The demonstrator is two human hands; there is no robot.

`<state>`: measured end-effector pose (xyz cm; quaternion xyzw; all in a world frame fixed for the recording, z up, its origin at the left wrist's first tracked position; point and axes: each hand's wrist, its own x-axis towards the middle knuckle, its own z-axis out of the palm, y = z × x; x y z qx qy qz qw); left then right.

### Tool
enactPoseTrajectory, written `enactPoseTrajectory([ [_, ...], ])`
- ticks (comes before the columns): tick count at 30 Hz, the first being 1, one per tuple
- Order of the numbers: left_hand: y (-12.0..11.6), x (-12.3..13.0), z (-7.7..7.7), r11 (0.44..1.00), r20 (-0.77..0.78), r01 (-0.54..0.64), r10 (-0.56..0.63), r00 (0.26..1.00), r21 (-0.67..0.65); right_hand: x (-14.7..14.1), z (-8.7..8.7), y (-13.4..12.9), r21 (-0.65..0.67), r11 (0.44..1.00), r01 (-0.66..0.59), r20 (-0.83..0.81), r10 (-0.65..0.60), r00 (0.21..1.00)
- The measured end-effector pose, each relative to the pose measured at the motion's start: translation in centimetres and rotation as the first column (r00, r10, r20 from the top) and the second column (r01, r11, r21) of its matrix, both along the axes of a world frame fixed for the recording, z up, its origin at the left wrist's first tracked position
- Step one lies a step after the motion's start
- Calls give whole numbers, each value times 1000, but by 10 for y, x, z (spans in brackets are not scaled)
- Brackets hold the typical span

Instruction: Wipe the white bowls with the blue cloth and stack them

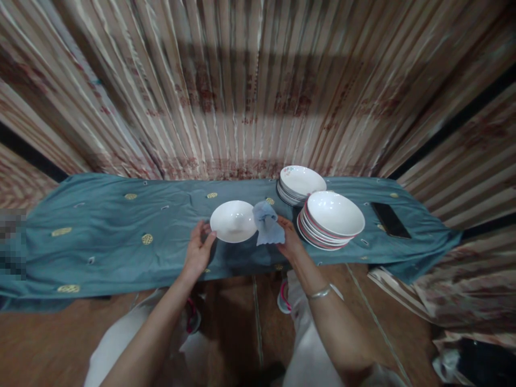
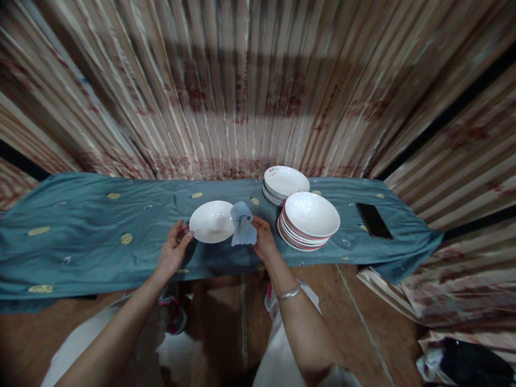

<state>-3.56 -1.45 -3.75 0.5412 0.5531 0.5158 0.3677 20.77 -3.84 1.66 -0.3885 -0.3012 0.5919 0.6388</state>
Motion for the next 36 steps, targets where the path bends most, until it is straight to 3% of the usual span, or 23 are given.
enactPoseTrajectory([
  [3,-4,1,4,989,-238,-13,48,970,147,1,-1,1,9,999,39,-3,-39,999],
  [7,-14,12,13,921,-509,155,53,859,357,4,-2,2,8,998,57,26,-57,998],
  [13,-24,33,14,817,-718,391,41,694,424,0,-10,6,24,990,142,119,-144,982],
  [17,-24,42,12,788,-762,466,5,648,402,0,-18,9,59,978,199,298,-207,932],
  [21,-23,48,13,805,-771,471,-26,636,361,4,-21,10,98,975,200,497,-222,839],
  [27,-22,50,18,822,-772,476,-74,631,311,10,-21,11,100,978,185,806,-189,561],
  [29,-21,50,18,825,-765,477,-89,637,302,7,-23,11,88,983,158,850,-157,502],
  [36,-15,55,16,844,-714,460,-141,686,275,-16,-40,17,75,983,166,779,-161,606],
])
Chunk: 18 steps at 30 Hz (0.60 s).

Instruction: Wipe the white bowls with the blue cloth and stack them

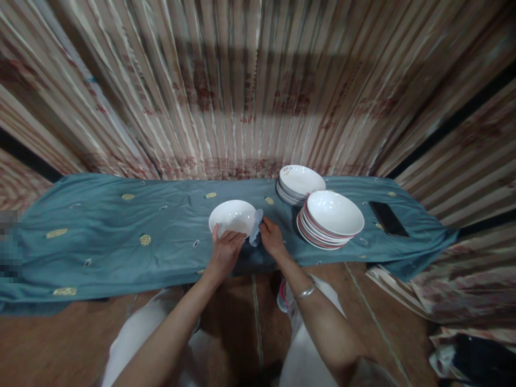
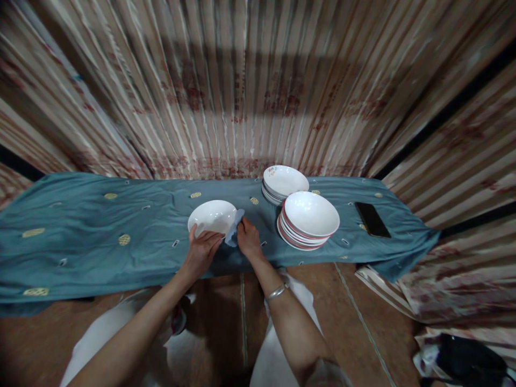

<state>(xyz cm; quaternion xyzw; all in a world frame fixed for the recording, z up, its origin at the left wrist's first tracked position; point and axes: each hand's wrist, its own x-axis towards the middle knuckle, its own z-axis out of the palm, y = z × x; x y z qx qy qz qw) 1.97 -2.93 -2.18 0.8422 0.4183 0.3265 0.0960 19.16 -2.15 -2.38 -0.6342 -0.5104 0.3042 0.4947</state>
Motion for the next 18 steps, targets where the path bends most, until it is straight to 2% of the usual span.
enactPoseTrajectory([
  [5,8,1,4,998,95,-33,38,995,-57,-20,-6,4,11,999,36,-79,-35,996],
  [8,12,-3,11,990,220,-51,79,972,-132,-32,-2,4,58,998,-13,-19,14,1000],
  [10,13,-6,17,974,340,-73,145,929,-215,-38,1,2,100,994,-45,46,40,998],
  [13,12,-11,27,924,535,-57,268,801,-378,-44,7,1,177,980,-95,133,72,989],
  [18,4,-14,46,809,724,130,426,542,-573,-46,12,1,243,963,-121,186,77,980],
])
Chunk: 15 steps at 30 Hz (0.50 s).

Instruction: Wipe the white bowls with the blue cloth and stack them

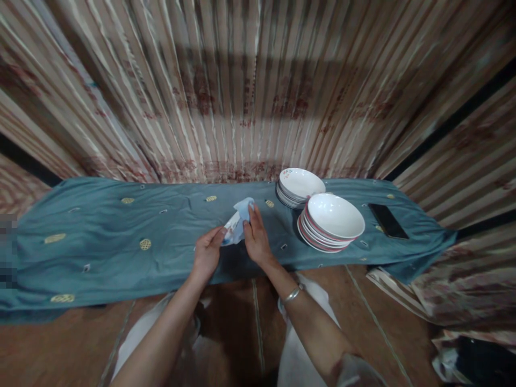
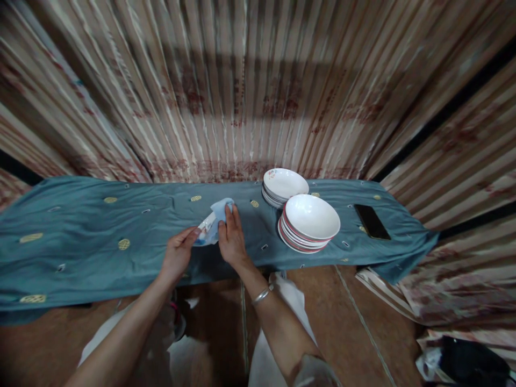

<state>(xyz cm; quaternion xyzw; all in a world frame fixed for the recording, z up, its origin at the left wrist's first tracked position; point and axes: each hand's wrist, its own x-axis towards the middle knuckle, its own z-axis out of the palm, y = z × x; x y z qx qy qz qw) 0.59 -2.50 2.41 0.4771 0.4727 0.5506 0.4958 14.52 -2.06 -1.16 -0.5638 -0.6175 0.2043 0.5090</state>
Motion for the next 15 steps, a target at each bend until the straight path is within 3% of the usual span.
enactPoseTrajectory([
  [6,-6,1,14,986,302,33,19,953,-166,0,8,-2,76,997,-34,88,28,996],
  [15,-2,-7,13,990,412,40,20,911,-136,-18,29,-18,200,964,-176,445,71,893],
])
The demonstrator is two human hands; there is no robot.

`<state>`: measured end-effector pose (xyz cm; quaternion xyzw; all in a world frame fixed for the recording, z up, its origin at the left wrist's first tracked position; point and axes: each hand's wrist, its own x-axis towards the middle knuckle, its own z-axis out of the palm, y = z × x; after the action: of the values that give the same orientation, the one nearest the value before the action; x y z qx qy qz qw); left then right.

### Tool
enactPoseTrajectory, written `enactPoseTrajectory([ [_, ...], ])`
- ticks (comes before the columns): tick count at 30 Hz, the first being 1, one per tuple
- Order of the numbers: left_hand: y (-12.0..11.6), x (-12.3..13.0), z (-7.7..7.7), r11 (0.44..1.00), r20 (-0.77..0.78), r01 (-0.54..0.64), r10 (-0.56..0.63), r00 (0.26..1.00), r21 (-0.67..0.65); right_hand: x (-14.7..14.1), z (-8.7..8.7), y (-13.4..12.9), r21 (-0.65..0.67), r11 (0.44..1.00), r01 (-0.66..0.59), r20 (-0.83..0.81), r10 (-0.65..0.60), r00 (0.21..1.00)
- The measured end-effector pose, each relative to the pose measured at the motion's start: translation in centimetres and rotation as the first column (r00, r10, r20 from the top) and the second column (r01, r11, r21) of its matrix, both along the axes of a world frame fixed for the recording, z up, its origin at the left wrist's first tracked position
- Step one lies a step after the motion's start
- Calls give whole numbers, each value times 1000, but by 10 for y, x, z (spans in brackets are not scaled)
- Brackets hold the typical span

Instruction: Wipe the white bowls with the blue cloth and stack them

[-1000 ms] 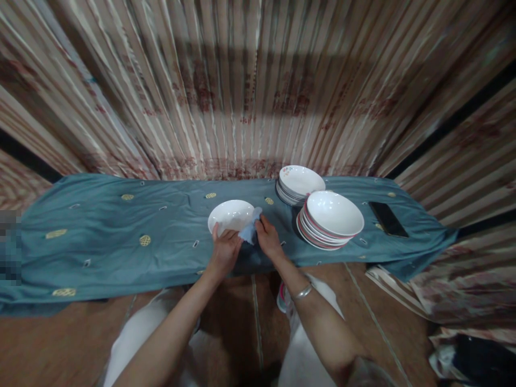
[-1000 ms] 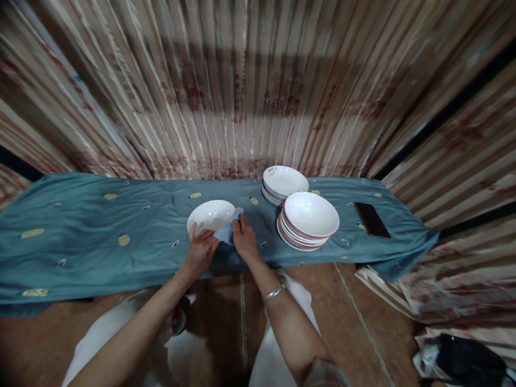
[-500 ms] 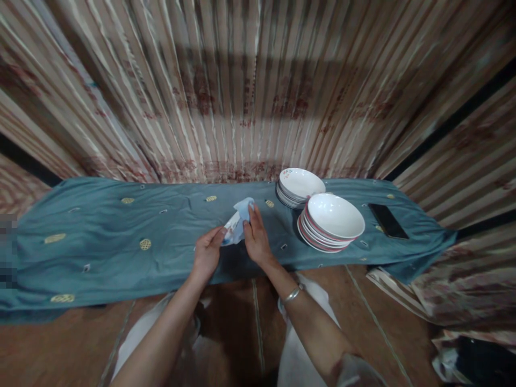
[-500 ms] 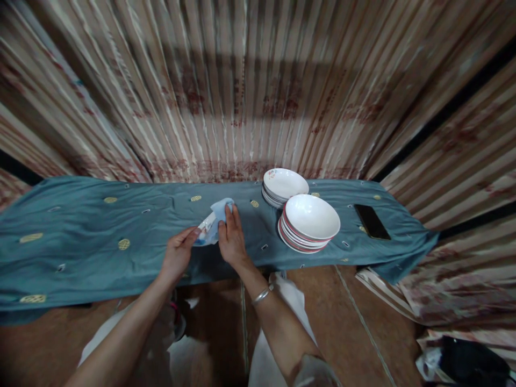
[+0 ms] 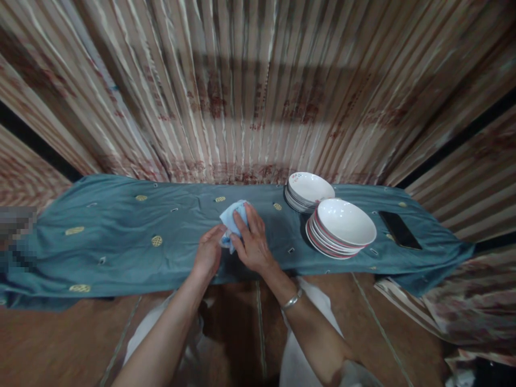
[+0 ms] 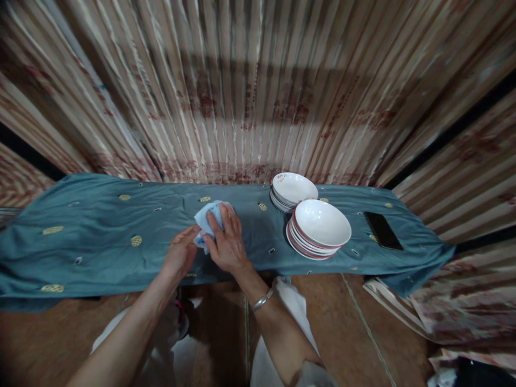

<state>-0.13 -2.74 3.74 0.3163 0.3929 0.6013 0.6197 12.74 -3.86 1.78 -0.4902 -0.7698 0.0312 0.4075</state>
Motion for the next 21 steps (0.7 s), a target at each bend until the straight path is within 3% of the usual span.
enactPoseTrajectory([
  [5,4,-3,-5,1000,16,-15,15,1000,14,-4,3,5,-7,1000,6,30,-6,1000],
  [11,4,-4,-4,1000,2,-6,6,1000,-2,-2,5,15,-44,999,26,-63,-28,998],
  [16,4,-7,-4,999,-4,-11,11,1000,-34,2,-2,28,-110,994,12,-252,-39,967],
  [21,5,-11,-7,998,-22,-40,39,999,-52,6,-14,44,-231,972,-41,-497,-82,864],
])
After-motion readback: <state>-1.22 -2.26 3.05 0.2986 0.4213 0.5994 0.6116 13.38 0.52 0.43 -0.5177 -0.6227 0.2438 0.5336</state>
